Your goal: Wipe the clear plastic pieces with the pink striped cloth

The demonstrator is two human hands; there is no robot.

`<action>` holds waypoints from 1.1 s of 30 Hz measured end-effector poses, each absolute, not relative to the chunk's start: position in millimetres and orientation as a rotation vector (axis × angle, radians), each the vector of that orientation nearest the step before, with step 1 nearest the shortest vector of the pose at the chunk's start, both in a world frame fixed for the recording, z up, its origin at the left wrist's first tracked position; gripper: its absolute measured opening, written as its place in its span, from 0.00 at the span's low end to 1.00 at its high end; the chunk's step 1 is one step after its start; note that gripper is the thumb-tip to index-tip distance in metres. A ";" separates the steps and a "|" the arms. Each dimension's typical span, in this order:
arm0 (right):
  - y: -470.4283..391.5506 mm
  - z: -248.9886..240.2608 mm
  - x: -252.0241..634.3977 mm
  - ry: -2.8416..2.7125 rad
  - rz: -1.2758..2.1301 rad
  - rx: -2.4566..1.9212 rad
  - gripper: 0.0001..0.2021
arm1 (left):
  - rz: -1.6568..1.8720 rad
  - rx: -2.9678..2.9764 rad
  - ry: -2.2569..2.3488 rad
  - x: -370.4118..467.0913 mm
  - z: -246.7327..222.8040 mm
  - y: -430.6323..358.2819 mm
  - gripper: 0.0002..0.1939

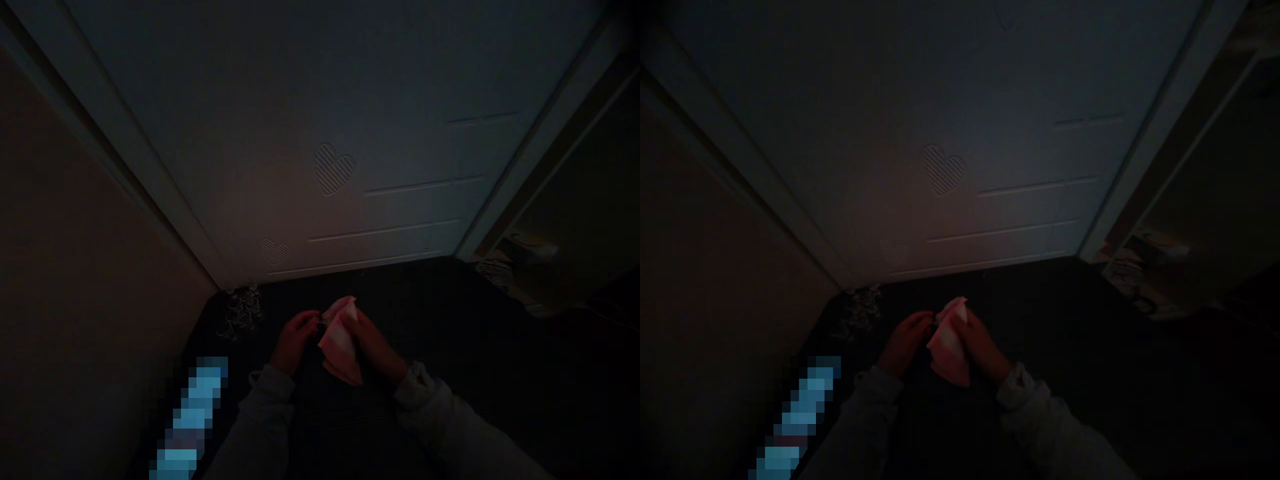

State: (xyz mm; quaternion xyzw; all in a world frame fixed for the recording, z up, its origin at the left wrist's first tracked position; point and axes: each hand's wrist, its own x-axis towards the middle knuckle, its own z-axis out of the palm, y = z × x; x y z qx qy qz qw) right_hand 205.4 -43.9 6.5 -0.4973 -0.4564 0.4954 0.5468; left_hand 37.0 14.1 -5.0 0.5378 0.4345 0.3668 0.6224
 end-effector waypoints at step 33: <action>-53.2 10.6 198.8 -1.380 0.944 -1.455 0.11 | 0.786 1.294 1.020 38.1 -2.9 12.3 0.11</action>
